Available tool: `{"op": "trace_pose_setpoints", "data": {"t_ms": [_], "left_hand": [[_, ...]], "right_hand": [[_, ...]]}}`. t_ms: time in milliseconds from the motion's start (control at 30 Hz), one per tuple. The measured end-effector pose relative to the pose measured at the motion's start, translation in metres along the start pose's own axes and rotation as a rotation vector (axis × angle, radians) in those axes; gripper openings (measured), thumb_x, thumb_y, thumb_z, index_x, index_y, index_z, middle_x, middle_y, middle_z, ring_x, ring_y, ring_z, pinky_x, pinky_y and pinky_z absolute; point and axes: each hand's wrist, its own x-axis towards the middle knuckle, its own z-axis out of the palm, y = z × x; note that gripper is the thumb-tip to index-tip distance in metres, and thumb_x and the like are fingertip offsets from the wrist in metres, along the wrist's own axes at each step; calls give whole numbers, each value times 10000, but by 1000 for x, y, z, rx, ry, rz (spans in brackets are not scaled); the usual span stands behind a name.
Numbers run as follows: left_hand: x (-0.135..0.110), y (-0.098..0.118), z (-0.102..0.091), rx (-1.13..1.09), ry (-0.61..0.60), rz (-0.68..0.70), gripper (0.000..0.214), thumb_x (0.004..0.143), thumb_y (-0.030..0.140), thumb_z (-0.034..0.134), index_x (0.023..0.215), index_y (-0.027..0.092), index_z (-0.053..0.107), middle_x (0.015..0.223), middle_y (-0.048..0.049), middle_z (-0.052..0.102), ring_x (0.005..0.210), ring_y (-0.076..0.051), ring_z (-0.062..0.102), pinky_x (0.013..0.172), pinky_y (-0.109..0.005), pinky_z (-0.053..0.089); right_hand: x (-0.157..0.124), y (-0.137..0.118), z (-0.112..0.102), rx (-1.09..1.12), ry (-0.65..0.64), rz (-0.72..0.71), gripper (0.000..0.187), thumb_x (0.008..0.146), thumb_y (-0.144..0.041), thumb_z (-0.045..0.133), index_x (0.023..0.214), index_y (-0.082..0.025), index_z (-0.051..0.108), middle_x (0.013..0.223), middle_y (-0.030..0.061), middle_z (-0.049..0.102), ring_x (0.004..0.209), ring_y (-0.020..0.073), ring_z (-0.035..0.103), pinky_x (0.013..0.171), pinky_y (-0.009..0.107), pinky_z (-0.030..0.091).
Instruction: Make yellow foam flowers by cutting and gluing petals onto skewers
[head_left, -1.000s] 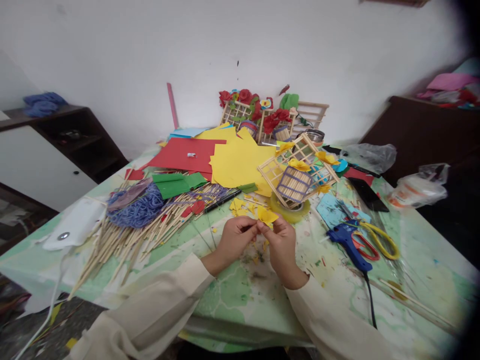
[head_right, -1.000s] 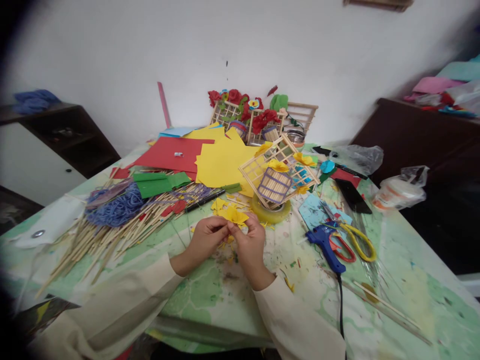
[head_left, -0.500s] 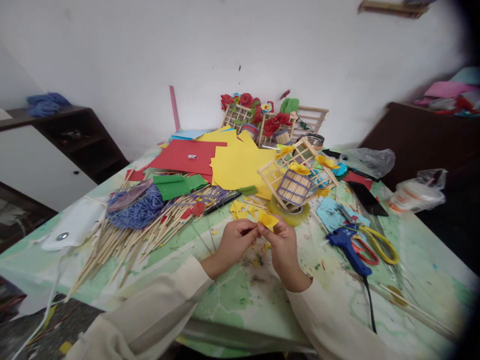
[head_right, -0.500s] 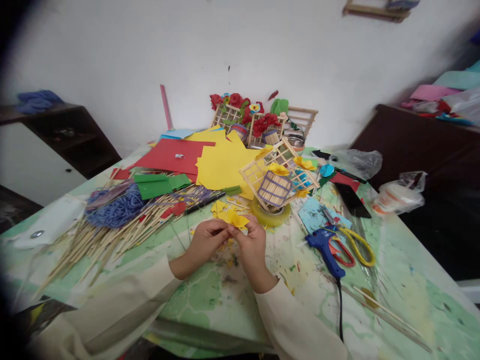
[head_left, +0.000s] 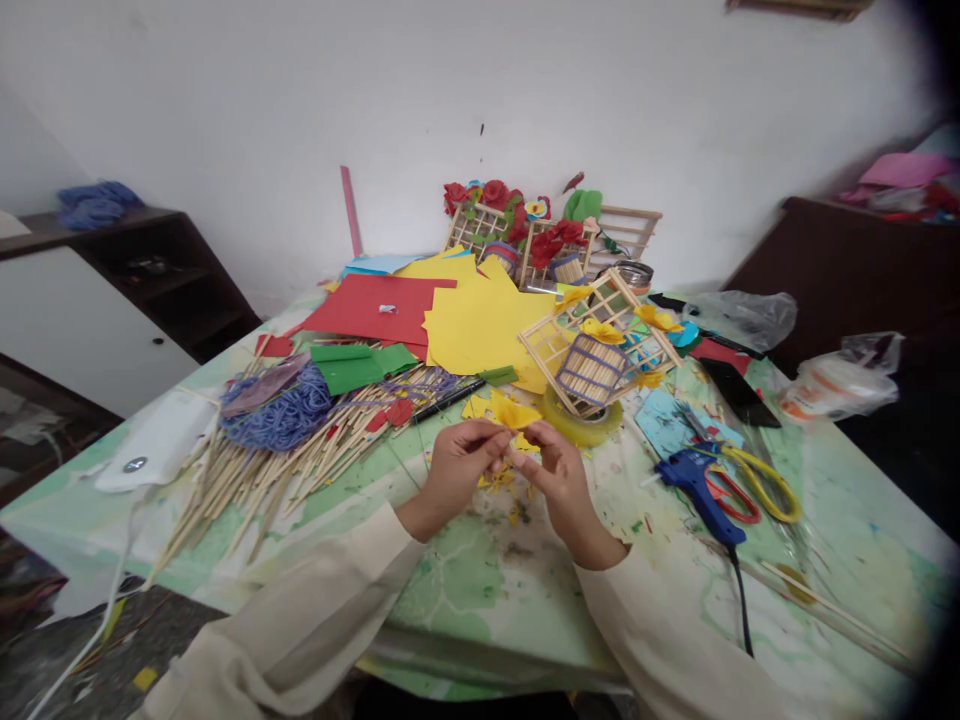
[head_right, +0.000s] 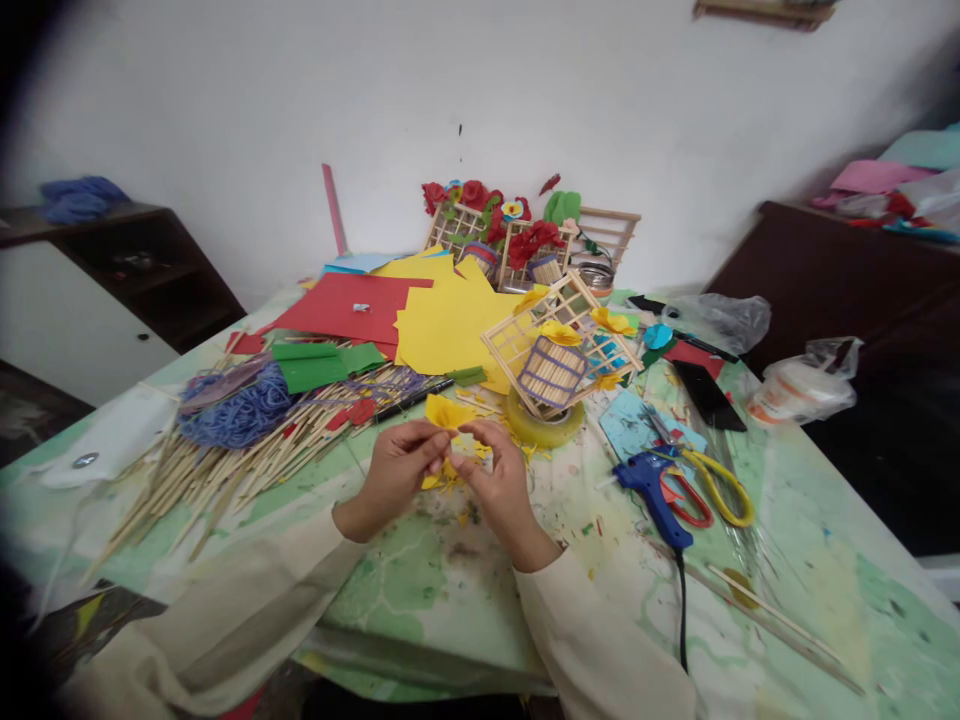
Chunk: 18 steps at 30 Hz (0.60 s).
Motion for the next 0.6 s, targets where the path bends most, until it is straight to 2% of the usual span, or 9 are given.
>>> {"op": "trace_pose_setpoints", "data": {"t_ms": [67, 167, 233, 300, 400, 500, 600], "left_hand": [[7, 8, -8, -96, 102, 74, 191, 681, 328, 718, 684, 144, 670, 622, 0, 598, 448, -28, 423, 449, -180, 358], [20, 22, -22, -192, 280, 164, 186, 658, 307, 740, 709, 142, 672, 639, -2, 605, 449, -15, 417, 415, -156, 300], [27, 27, -29, -203, 331, 168, 189, 666, 302, 737, 737, 135, 684, 596, 9, 574, 450, -17, 416, 406, -152, 277], [30, 29, -32, -192, 339, 139, 189, 671, 297, 733, 751, 132, 688, 595, 10, 567, 454, -17, 414, 405, -153, 270], [29, 26, -30, -169, 293, 86, 173, 678, 286, 725, 722, 124, 678, 635, -3, 589, 469, -17, 421, 416, -157, 284], [26, 22, -27, -166, 240, 45, 160, 698, 272, 703, 738, 118, 677, 645, -9, 592, 492, -24, 442, 436, -158, 306], [25, 19, -26, -160, 212, 16, 165, 706, 264, 691, 782, 118, 682, 641, -3, 580, 502, -27, 458, 448, -157, 320]], "right_hand": [[4, 3, -6, 60, 64, 14, 249, 731, -339, 669, 944, -211, 649, 976, 47, 646, 945, 198, 568, 863, 370, 426], [11, 10, -19, 83, 301, 30, 162, 718, -331, 686, 789, -193, 641, 773, 0, 626, 757, 149, 559, 750, 313, 433], [16, 14, -26, 41, 390, 48, 169, 731, -348, 672, 748, -184, 632, 696, -14, 603, 680, 129, 529, 690, 289, 421], [18, 17, -28, -42, 392, 61, 191, 755, -370, 640, 748, -180, 635, 672, -12, 601, 651, 129, 517, 658, 285, 414], [17, 21, -24, -265, 264, 17, 178, 767, -355, 617, 738, -182, 649, 694, 9, 629, 681, 158, 538, 676, 316, 426], [13, 25, -15, -510, 41, -137, 110, 784, -250, 583, 767, -205, 683, 784, 37, 661, 802, 201, 557, 757, 364, 426], [9, 27, -6, -660, -204, -241, 166, 779, -168, 558, 825, -226, 707, 844, 54, 658, 858, 217, 533, 784, 376, 410]]}}
